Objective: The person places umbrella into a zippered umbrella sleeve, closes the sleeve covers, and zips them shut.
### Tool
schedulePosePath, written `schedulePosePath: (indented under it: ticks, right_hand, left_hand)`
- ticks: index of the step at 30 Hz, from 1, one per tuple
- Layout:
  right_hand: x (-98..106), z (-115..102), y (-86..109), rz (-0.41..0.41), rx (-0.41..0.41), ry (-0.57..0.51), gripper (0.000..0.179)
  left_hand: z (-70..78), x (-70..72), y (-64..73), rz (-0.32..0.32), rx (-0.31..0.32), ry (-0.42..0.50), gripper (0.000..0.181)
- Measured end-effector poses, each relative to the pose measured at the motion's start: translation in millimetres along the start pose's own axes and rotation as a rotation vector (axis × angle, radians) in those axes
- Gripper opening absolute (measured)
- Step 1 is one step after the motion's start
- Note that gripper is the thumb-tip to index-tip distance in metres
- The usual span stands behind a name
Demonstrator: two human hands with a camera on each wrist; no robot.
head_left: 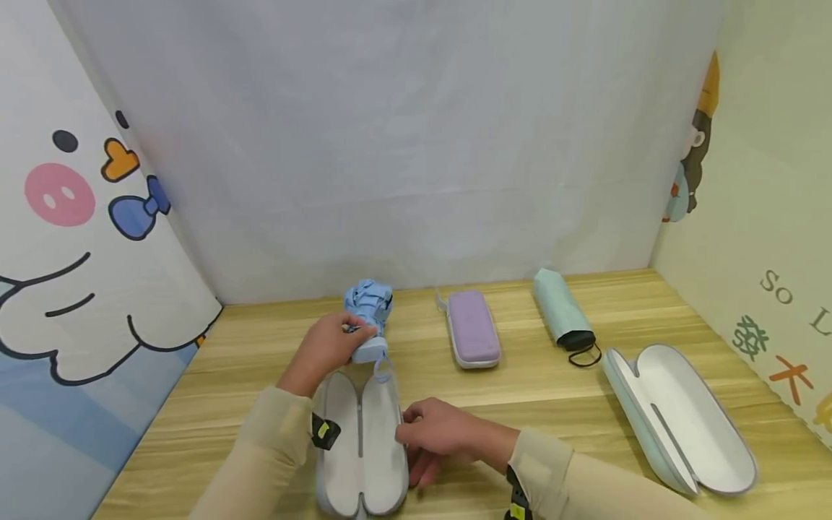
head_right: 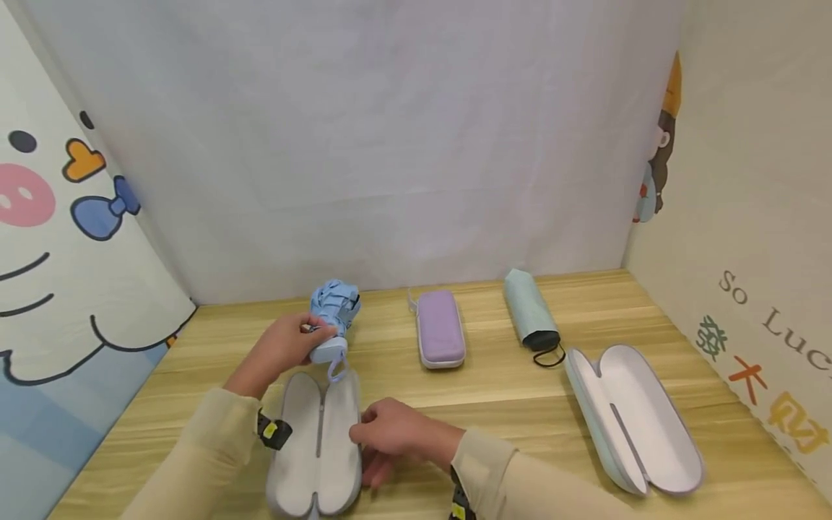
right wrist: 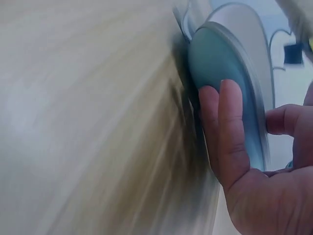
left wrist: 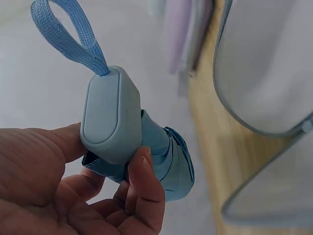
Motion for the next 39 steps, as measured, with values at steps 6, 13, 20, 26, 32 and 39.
schedulePosePath:
  ticks: [6,13,20,26,32,39]
  right_hand:
    - [28,5,21.3,0.095,-0.012,-0.006,0.035]
    - [45,15,36.5,0.157,0.0,-0.058,0.037]
    - [52,19,45.8,0.159,0.013,-0.096,0.04]
    - [57,23,49.1,0.149,0.004,-0.129,0.044]
    - [58,27,49.8,0.133,0.024,-0.148,0.044]
    - [57,26,51.2,0.118,0.045,-0.147,0.043]
  left_hand:
    - [27.7,-15.5,17.5,-0.042,-0.066,0.041,0.027]
    - [34.4,-40.1,35.2,-0.079,-0.133,0.057,0.018]
    - [30.8,-63.0,47.2,-0.086,-0.19,0.087,0.018]
    - [23.7,-79.6,53.7,-0.116,-0.219,0.107,0.021]
    - [18.3,-85.6,56.6,-0.087,-0.245,-0.003,0.02]
    - [17.8,-102.5,51.5,-0.153,-0.252,-0.138,0.016]
Point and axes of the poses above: each hand's wrist, its own y-axis away from the middle knuckle, its own x-axis out of the back of the hand, z = x × y, the point moved 4 cm from there along -y, towards the middle knuckle, and after that the axes turned 14 degrees about -z, right-handed, at the moved point
